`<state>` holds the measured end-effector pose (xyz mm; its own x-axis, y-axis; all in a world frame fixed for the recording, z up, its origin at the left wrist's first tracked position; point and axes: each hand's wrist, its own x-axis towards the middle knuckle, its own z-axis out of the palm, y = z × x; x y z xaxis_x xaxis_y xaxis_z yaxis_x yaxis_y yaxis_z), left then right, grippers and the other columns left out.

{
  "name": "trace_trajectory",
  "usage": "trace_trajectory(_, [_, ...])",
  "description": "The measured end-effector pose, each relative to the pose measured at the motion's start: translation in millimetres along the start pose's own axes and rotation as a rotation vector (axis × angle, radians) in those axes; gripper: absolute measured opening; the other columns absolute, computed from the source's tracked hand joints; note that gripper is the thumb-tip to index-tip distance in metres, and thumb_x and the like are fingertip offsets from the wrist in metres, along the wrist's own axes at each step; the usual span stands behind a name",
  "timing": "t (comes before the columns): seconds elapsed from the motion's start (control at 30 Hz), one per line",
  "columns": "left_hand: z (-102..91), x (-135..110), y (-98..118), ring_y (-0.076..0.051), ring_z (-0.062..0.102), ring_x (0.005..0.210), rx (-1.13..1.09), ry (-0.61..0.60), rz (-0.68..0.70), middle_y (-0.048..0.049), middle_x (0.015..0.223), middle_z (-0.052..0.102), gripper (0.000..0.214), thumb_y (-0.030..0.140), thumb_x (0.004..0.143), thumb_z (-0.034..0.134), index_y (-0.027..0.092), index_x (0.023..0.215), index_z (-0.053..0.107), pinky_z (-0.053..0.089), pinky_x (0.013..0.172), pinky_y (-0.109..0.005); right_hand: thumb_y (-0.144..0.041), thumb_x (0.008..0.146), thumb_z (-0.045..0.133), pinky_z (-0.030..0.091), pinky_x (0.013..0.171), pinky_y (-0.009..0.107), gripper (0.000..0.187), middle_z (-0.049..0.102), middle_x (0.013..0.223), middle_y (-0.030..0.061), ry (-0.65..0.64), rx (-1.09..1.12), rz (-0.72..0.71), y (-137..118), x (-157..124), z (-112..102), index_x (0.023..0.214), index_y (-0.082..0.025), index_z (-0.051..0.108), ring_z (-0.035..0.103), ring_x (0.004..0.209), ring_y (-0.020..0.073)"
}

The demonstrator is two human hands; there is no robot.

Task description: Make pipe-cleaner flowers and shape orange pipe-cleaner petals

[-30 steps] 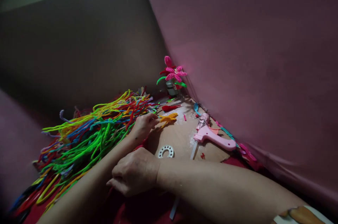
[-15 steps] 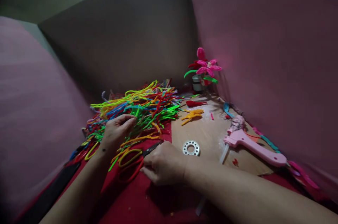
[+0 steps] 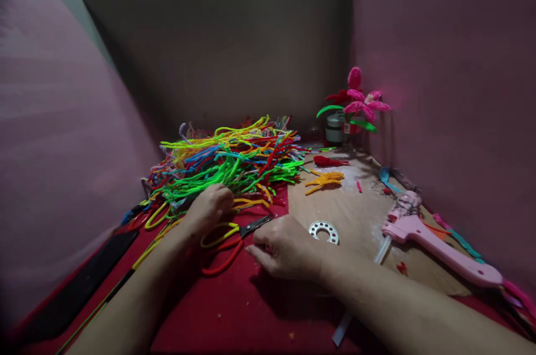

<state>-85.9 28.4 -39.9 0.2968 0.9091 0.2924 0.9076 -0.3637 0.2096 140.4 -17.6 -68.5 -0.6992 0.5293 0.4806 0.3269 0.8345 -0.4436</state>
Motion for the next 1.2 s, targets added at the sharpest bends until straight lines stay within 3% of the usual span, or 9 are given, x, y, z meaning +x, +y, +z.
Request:
trace_trajectory(0.17, [-35.1,-14,23,-0.019,0.049,0.078,0.271,0.444,0.239,-0.006,0.076,0.059,0.021,0.016,0.085,0.038,0.019,0.08,0.058,0.035,0.079,-0.032,-0.028,0.084,0.047,0.035,0.057,0.025,0.022,0.057,0.065,0.0029,0.04,0.21,0.151,0,4,0,0.076,-0.016,0.064,0.046,0.057,0.0119])
trace_trajectory(0.23, [-35.8,-19,42,-0.017,0.05,0.074,0.235,0.494,0.278,-0.0054,0.075,0.058,0.02,0.016,0.086,0.038,0.019,0.084,0.057,0.037,0.072,-0.028,-0.032,0.084,0.047,0.038,0.065,0.027,0.024,0.059,0.073,0.003,0.15,0.371,0.254,-2,5,-3,0.097,-0.018,0.063,0.05,0.065,0.0136])
trace_trajectory(0.33, [-20.8,-21,72,-0.014,0.053,0.07,0.132,0.247,0.33,-0.0047,0.077,0.059,0.02,0.016,0.087,0.036,0.019,0.088,0.055,0.037,0.063,-0.023,-0.037,0.086,0.044,0.039,0.059,0.026,0.033,0.052,0.065,-0.0007,0.327,0.583,0.377,-3,7,-8,0.111,-0.02,0.057,0.045,0.056,0.0118])
trace_trajectory(0.4, [-8.3,-20,87,-0.014,0.055,0.069,0.106,0.092,0.349,-0.0056,0.079,0.061,0.021,0.014,0.086,0.034,0.018,0.089,0.055,0.037,0.061,-0.023,-0.037,0.085,0.045,0.037,0.055,0.024,0.031,0.05,0.061,-0.002,0.451,0.705,0.437,-1,9,-10,0.105,-0.019,0.06,0.042,0.052,0.0107])
trace_trajectory(0.47, [0.1,-19,93,-0.014,0.055,0.068,0.116,0.052,0.333,-0.006,0.08,0.062,0.022,0.013,0.086,0.033,0.018,0.088,0.055,0.036,0.059,-0.023,-0.036,0.081,0.052,0.039,0.058,0.024,0.024,0.054,0.064,-0.0006,0.575,0.836,0.5,4,12,-12,0.09,-0.017,0.065,0.046,0.056,0.0109])
trace_trajectory(0.63, [1.5,-19,68,-0.01,0.052,0.06,0.126,0.074,0.251,-0.0013,0.074,0.06,0.02,0.016,0.087,0.035,0.019,0.083,0.054,0.033,0.055,-0.02,-0.026,0.082,0.052,0.045,0.064,0.028,0.02,0.06,0.063,0.0024,0.743,1.513,0.541,21,23,-27,0.067,-0.015,0.059,0.056,0.06,0.0132])
trace_trajectory(0.73, [-2.2,-16,46,-0.01,0.048,0.054,0.24,0.111,0.23,0.0003,0.065,0.057,0.019,0.015,0.084,0.038,0.019,0.076,0.055,0.029,0.05,-0.02,-0.018,0.089,0.04,0.045,0.058,0.026,0.029,0.052,0.048,-0.0012,0.84,1.709,0.604,25,25,-45,0.064,-0.015,0.054,0.052,0.046,0.0102])
trace_trajectory(0.9, [-8.5,-13,37,-0.007,0.047,0.053,0.108,0.154,0.222,0.0022,0.062,0.057,0.019,0.017,0.084,0.041,0.018,0.071,0.056,0.031,0.052,-0.017,-0.024,0.093,0.034,0.036,0.042,0.02,0.035,0.032,0.034,-0.007,0.926,1.719,0.606,33,21,-74,0.063,-0.015,0.049,0.032,0.031,0.0062])
trace_trajectory(1.2, [-11.8,-16,34,-0.007,0.049,0.051,0.073,0.178,0.302,0.0013,0.06,0.059,0.021,0.02,0.083,0.043,0.018,0.071,0.06,0.033,0.052,-0.016,-0.025,0.092,0.034,0.022,0.036,0.02,0.036,0.026,0.031,-0.0077,1.01,1.717,0.562,51,14,-92,0.061,-0.014,0.048,0.022,0.03,0.0049])
